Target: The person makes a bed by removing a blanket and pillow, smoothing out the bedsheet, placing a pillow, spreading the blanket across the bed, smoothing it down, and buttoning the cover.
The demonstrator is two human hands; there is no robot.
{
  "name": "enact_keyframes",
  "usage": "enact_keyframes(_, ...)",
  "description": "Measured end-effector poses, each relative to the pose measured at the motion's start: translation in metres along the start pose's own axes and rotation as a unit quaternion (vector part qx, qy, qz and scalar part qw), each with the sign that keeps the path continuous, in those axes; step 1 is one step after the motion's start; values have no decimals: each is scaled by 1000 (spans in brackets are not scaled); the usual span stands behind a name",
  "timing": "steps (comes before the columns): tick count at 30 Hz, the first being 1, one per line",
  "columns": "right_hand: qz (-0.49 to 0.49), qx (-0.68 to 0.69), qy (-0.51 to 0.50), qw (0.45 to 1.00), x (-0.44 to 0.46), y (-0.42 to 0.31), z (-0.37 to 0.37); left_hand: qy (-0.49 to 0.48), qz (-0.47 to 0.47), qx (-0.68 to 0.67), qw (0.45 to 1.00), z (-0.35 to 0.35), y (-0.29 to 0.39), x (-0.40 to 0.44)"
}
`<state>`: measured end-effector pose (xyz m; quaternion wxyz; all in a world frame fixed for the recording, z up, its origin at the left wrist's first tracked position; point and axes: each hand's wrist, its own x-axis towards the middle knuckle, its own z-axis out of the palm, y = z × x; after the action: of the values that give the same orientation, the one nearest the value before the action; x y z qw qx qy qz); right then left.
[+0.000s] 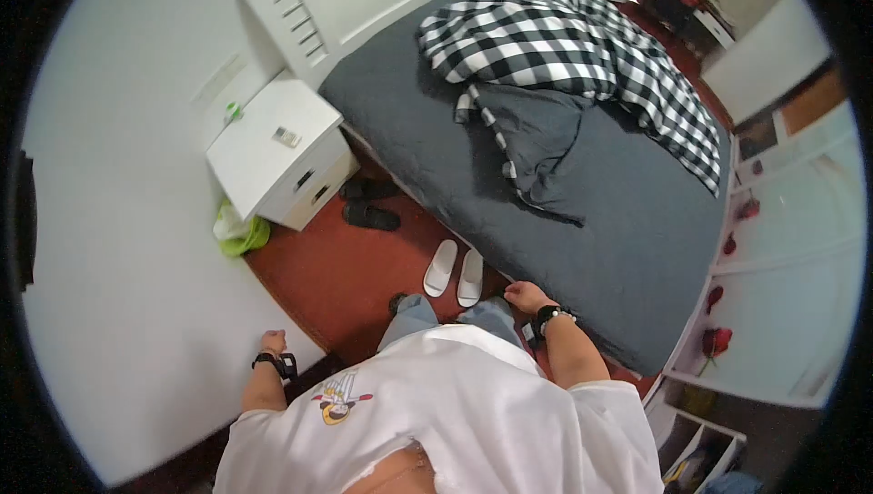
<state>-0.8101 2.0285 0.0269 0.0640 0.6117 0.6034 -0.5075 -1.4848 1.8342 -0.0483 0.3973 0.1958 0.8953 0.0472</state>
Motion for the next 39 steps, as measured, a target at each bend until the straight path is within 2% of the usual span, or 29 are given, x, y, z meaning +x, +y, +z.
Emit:
enact_keyframes(1, -2, -5, 64, 998, -1, 1, 4, 45, 46, 32, 997, -10, 22, 22)
enact_keyframes(2, 7, 2, 75, 997, -4, -5, 2, 46, 76, -20, 996, -18, 55, 31)
enact_keyframes(4, 94, -29, 94, 991, -12, -15, 1, 2, 140, -25, 990, -22, 110, 75)
enact_keyframes(5, 101, -20, 103, 989, -11, -14, 4, 2, 188, 1, 982, -25, 144, 80)
enact_keyframes(8, 85, -28, 99, 991, 0, -2, 14, 21, 320, 40, 946, -30, 258, 30)
enact_keyframes(11, 55, -32, 56, 996, 15, -24, 11, -10, 357, 65, 932, -29, 327, -23)
enact_keyframes(15, 20, -4, 66, 998, 63, -30, -5, -68, 380, 145, 911, -17, 353, -31)
enact_keyframes(17, 8, 12, 72, 997, 85, -31, -15, -58, 388, 129, 911, -14, 346, -27)
enact_keyframes(18, -7, 16, 75, 997, 98, -28, -27, -73, 358, 115, 924, -11, 335, -12)
enact_keyframes(19, -16, 25, 65, 997, 108, -22, -34, -42, 385, 156, 909, -12, 323, 1)
enact_keyframes(20, -25, -7, 79, 997, 115, -18, -43, -32, 365, 143, 919, -14, 318, -7)
enact_keyframes(21, -38, -29, 73, 996, 117, -11, -57, -61, 326, 197, 923, -16, 306, 8)
enact_keyframes(22, -25, -6, 75, 997, 113, -7, -73, -98, 332, 427, 836, -2, 268, 92)
enact_keyframes(24, -1, 13, 70, 997, 120, 22, -98, -19, 113, 363, 925, -2, 313, -6)
enact_keyframes(26, 55, 32, 116, 991, 106, 39, -129, -87, 221, 411, 880, 28, 329, 48)
enact_keyframes(28, 105, 59, 172, 978, 100, 77, -143, -139, 382, 518, 752, 65, 380, 90)
enact_keyframes(29, 132, 75, 214, 965, 90, 87, -145, -116, 291, 251, 916, 64, 442, 9)
enact_keyframes(30, 156, 89, 256, 950, 80, 94, -147, -110, 326, 237, 908, 94, 458, 59)
enact_keyframes(31, 168, 100, 272, 942, 76, 114, -142, -106, 381, 245, 885, 89, 529, -12)
enact_keyframes(32, 179, 112, 288, 934, 74, 132, -131, -117, 406, 147, 894, 119, 550, 22)
enact_keyframes(33, 190, 128, 287, 930, 65, 139, -122, -104, 420, 125, 893, 131, 589, 11)
enact_keyframes(34, 204, 144, 290, 924, 53, 146, -110, -162, 409, 121, 890, 136, 635, -8)
enact_keyframes(36, 245, 190, 254, 916, 33, 171, -71, -163, 413, 91, 891, 182, 692, 27)
enact_keyframes(37, 245, 177, 283, 910, 11, 161, -56, -172, 418, 89, 888, 196, 720, 32)
enact_keyframes(38, 243, 270, 265, 893, -8, 162, -32, -199, 407, 45, 890, 210, 747, 35)
enact_keyframes(39, 192, 207, 382, 880, -24, 165, 5, -227, 395, 1, 890, 222, 769, 42)
